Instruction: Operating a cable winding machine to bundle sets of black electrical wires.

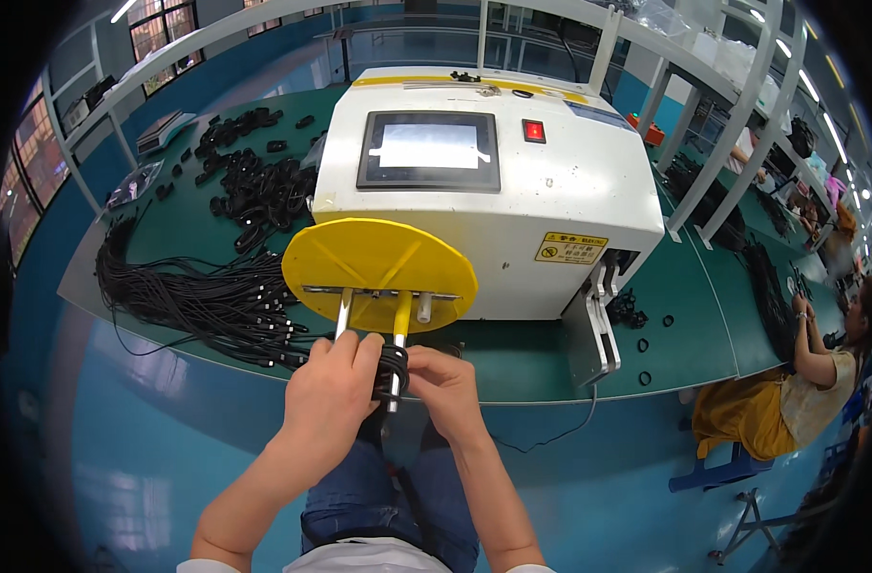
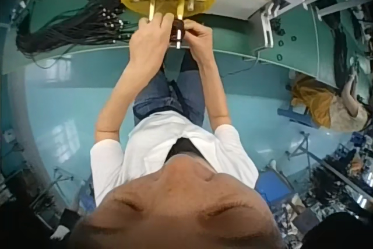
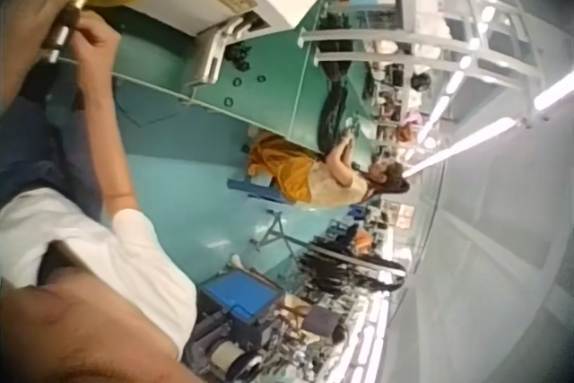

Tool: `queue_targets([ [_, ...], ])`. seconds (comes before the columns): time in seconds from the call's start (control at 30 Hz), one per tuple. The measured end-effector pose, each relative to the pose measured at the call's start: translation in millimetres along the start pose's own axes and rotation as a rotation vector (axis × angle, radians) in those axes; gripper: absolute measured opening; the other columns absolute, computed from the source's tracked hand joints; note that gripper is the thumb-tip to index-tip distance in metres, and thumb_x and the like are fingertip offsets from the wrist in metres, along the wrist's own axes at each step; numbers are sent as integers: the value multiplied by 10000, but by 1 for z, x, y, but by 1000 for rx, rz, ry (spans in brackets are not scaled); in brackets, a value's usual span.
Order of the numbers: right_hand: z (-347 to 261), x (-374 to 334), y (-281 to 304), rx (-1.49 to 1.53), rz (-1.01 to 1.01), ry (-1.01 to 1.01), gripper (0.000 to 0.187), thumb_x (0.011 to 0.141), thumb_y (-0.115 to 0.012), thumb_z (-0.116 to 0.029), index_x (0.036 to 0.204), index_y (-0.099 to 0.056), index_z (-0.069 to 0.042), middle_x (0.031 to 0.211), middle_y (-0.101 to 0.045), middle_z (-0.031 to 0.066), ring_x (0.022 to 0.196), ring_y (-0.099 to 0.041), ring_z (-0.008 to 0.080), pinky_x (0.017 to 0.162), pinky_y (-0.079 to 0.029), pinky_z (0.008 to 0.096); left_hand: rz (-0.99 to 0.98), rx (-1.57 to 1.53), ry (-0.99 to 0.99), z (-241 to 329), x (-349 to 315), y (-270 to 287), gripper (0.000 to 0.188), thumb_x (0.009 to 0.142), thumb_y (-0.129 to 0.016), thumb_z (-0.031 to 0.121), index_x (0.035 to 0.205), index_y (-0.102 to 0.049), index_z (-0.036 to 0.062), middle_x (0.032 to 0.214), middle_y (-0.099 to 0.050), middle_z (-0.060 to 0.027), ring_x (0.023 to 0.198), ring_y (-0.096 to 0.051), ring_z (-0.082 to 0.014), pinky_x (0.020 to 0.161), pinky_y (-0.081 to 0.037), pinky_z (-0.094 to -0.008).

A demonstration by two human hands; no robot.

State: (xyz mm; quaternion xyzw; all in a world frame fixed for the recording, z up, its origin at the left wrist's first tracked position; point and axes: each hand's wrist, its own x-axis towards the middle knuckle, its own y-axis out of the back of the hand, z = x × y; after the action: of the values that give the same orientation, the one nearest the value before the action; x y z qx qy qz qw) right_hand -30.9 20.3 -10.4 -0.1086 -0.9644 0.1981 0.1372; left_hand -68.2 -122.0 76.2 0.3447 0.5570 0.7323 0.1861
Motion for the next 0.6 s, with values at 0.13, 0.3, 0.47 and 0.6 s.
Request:
queue_targets([
  [0.13, -23, -23, -7, -59, -126, -76, 146, 713, -675, 80, 853, -666, 44, 889, -647, 88, 832, -604, 143, 735, -491, 261, -143, -48, 16, 5, -25, 20, 591, 561, -777, 73, 1092, -518, 81, 934, -552, -85, 806, -572, -276, 647, -506, -340],
  [0.3, -20, -52, -11, -124, -410, 28, 333, 651, -744, 16, 967, -645, 56, 949, -639, 109, 815, -610, 185, 724, -503, 291, -215, -555, 14, -3, -65, 13, 600, 565, -799, 86, 1087, -506, 57, 956, -584, -102, 827, -601, -260, 661, -493, -329],
  [0.47, -32, -85, -45, -192, 7, -326, 462, 723, -706, -20, 1160, -568, 34, 1110, -607, 139, 961, -618, 239, 841, -491, 313, -340, -940, 234, -14, -70, -11, 549, 609, -787, 63, 1076, -499, 29, 909, -607, -110, 805, -616, -248, 653, -486, -316],
  [0.6, -34, -87, -62, -869, 145, 234, 483, 774, -652, 2, 1235, -512, 27, 1270, -512, 197, 1028, -593, 302, 873, -484, 319, -320, -874, 234, -13, -72, -21, 468, 645, -753, 36, 1048, -516, 8, 850, -610, -116, 735, -612, -249, 639, -487, -312],
])
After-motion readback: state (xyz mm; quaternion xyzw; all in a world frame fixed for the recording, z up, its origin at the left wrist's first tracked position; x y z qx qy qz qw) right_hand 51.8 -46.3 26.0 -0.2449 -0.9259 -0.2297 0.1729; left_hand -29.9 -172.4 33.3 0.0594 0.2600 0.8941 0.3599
